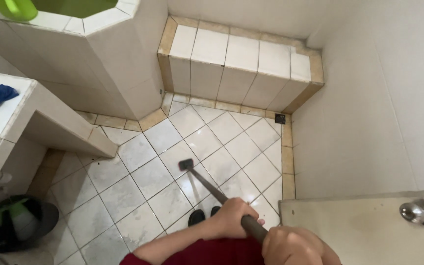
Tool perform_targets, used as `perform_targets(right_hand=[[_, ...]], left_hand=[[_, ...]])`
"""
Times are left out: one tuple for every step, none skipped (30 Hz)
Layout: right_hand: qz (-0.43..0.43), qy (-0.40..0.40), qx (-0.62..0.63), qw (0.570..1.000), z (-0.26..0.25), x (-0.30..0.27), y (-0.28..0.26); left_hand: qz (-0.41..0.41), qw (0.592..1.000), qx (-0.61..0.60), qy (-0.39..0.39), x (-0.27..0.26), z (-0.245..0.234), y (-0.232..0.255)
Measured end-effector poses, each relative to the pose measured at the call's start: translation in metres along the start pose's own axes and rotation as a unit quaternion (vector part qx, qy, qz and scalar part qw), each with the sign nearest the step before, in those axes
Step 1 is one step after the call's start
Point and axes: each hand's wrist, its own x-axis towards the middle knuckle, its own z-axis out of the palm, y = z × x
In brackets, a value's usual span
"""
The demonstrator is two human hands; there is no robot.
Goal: The person mops the tiled bathroom floor using a long-handled mop. They move the mop back and forth across the floor area near the bathtub and sink, maintaining a steady cleaning motion throughout the clip.
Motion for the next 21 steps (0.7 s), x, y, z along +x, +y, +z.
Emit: perform_targets(right_hand=[[-0.125, 0.207, -0.130, 0.961, 0.059, 0.087, 0.026], [-0.247, 0.393, -0.251, 0.849, 0.135, 0.142, 0.073], [-0.247, 0.392, -0.256, 0.848, 0.059, 0.086, 0.045], [-0.487, 0.488, -0.017, 0.724, 0.003, 0.002, 0.031], [-0.659, 0.514, 0.224, 0.501, -0.020, -0.097, 0.023], [-0.661, 0.510, 0.220, 0.504, -0.033, -0.103, 0.018], [-0.649, 0.557, 0.219, 0.469, -0.045, -0.110, 0.013], [-0.635, 0.602, 0.219, 0.432, -0.057, -0.117, 0.008], [-0.641, 0.596, 0.214, 0.434, -0.062, -0.108, 0.006], [-0.617, 0.616, 0.226, 0.434, -0.067, -0.099, 0.004], [-0.595, 0.633, 0.237, 0.435, -0.073, -0.091, 0.002], [-0.602, 0.627, 0.232, 0.438, -0.078, -0.078, 0.003], [-0.593, 0.631, 0.233, 0.443, -0.081, -0.065, 0.002], [-0.584, 0.635, 0.235, 0.448, -0.084, -0.051, 0.001], [-0.589, 0.630, 0.234, 0.450, -0.086, -0.043, 0.000], [-0.580, 0.630, 0.235, 0.459, -0.089, -0.034, -0.001], [-0.572, 0.629, 0.237, 0.469, -0.091, -0.026, -0.003], [-0.577, 0.623, 0.238, 0.472, -0.093, -0.024, -0.003], [-0.579, 0.615, 0.237, 0.480, -0.093, -0.020, -0.003], [-0.582, 0.606, 0.237, 0.488, -0.094, -0.017, -0.004], [-0.587, 0.601, 0.236, 0.489, -0.093, -0.021, -0.002]], left_hand=[[0.015, 0.999, 0.003, 0.034, -0.001, 0.002, -0.001], [0.029, 0.997, 0.006, 0.068, -0.003, 0.004, -0.002], [0.029, 0.997, 0.007, 0.074, 0.000, 0.004, -0.010], [0.052, 0.992, 0.019, 0.117, 0.003, 0.003, -0.018], [0.075, 0.983, 0.031, 0.162, 0.006, 0.002, -0.026], [0.075, 0.982, 0.032, 0.169, 0.009, 0.000, -0.039], [0.086, 0.977, 0.039, 0.193, 0.012, -0.002, -0.051], [0.096, 0.970, 0.047, 0.218, 0.015, -0.004, -0.062], [0.093, 0.968, 0.049, 0.226, 0.015, -0.008, -0.073], [0.096, 0.964, 0.067, 0.241, 0.015, -0.012, -0.085], [0.098, 0.958, 0.086, 0.257, 0.015, -0.017, -0.096], [0.094, 0.955, 0.089, 0.267, 0.015, -0.022, -0.107], [0.091, 0.955, 0.074, 0.272, 0.013, -0.025, -0.117], [0.088, 0.955, 0.058, 0.277, 0.011, -0.027, -0.128], [0.084, 0.954, 0.058, 0.283, 0.009, -0.030, -0.136], [0.094, 0.951, 0.074, 0.285, 0.008, -0.033, -0.144], [0.103, 0.949, 0.089, 0.286, 0.005, -0.034, -0.152], [0.097, 0.948, 0.087, 0.292, 0.004, -0.033, -0.155], [0.089, 0.946, 0.100, 0.294, 0.004, -0.032, -0.159], [0.081, 0.945, 0.112, 0.297, 0.003, -0.031, -0.162], [0.076, 0.944, 0.112, 0.302, 0.004, -0.030, -0.159]])
